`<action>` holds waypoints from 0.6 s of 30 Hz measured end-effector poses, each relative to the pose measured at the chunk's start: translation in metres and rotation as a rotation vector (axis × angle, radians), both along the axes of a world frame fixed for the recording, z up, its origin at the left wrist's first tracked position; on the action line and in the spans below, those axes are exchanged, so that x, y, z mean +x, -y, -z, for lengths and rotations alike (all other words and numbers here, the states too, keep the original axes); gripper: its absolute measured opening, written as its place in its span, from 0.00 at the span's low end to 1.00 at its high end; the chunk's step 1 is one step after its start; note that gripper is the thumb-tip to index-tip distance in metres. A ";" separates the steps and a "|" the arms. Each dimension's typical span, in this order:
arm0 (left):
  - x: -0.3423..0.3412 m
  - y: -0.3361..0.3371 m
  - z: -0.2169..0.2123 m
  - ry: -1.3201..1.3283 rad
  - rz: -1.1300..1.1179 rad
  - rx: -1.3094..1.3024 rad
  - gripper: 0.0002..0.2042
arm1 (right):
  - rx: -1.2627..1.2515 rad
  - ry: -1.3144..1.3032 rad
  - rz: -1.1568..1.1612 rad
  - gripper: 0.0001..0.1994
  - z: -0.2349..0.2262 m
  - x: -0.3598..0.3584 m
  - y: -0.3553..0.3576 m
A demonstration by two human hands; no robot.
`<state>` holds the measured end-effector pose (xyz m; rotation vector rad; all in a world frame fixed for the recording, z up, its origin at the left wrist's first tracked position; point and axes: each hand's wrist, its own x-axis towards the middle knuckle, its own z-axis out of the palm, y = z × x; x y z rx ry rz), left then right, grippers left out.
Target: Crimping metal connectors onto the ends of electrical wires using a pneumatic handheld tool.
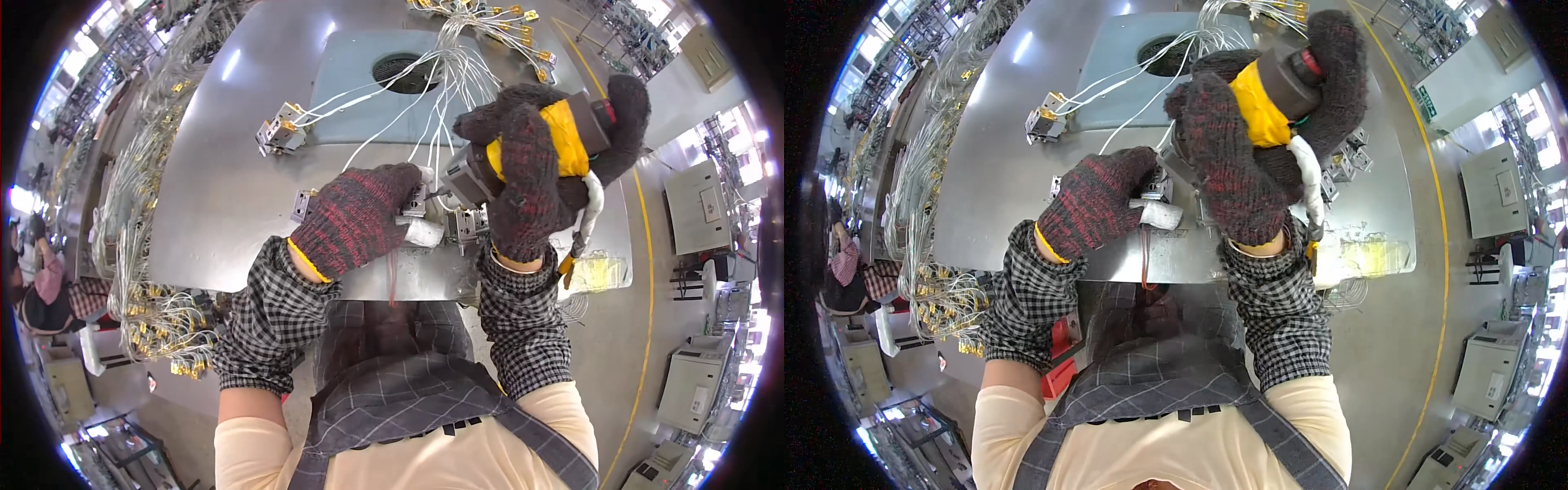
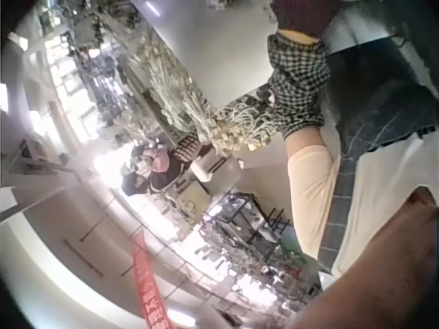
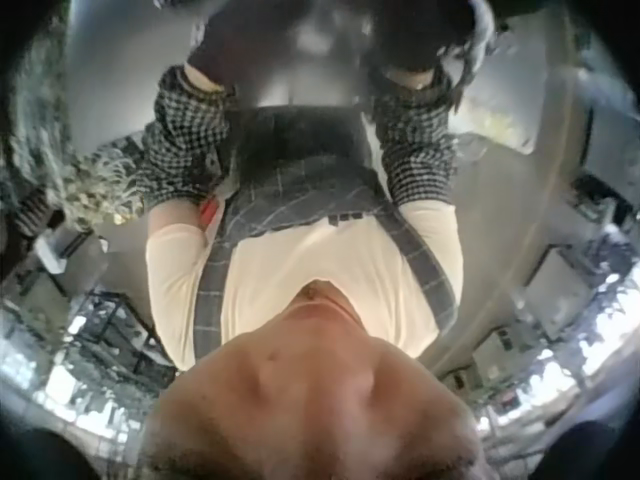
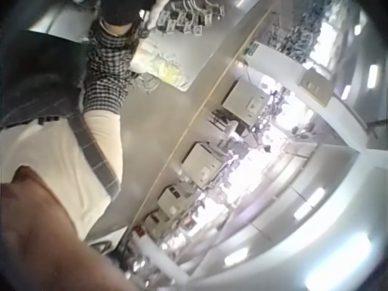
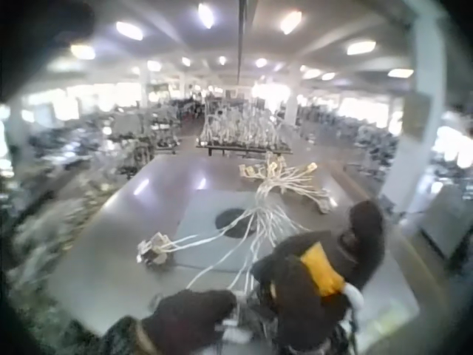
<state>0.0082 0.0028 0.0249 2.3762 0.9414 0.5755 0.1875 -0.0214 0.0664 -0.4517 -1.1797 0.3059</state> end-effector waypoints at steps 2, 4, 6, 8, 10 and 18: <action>-0.001 0.004 -0.006 -0.037 -0.018 0.027 0.31 | 0.030 0.072 0.048 0.37 0.000 -0.003 0.000; -0.002 0.005 -0.007 -0.071 -0.030 0.057 0.30 | 0.062 0.148 0.101 0.36 -0.002 -0.005 0.001; -0.005 0.007 -0.006 -0.021 -0.084 0.069 0.31 | 0.073 0.186 0.123 0.36 0.000 -0.008 0.002; -0.001 0.005 0.001 -0.041 -0.070 0.053 0.31 | 0.057 0.182 0.109 0.36 0.004 -0.010 0.003; 0.001 0.002 0.001 -0.059 -0.040 0.046 0.32 | 0.046 0.177 0.112 0.37 0.007 -0.011 0.001; -0.009 0.010 -0.014 -0.241 -0.099 0.146 0.38 | 0.019 0.160 0.091 0.39 0.011 -0.015 -0.005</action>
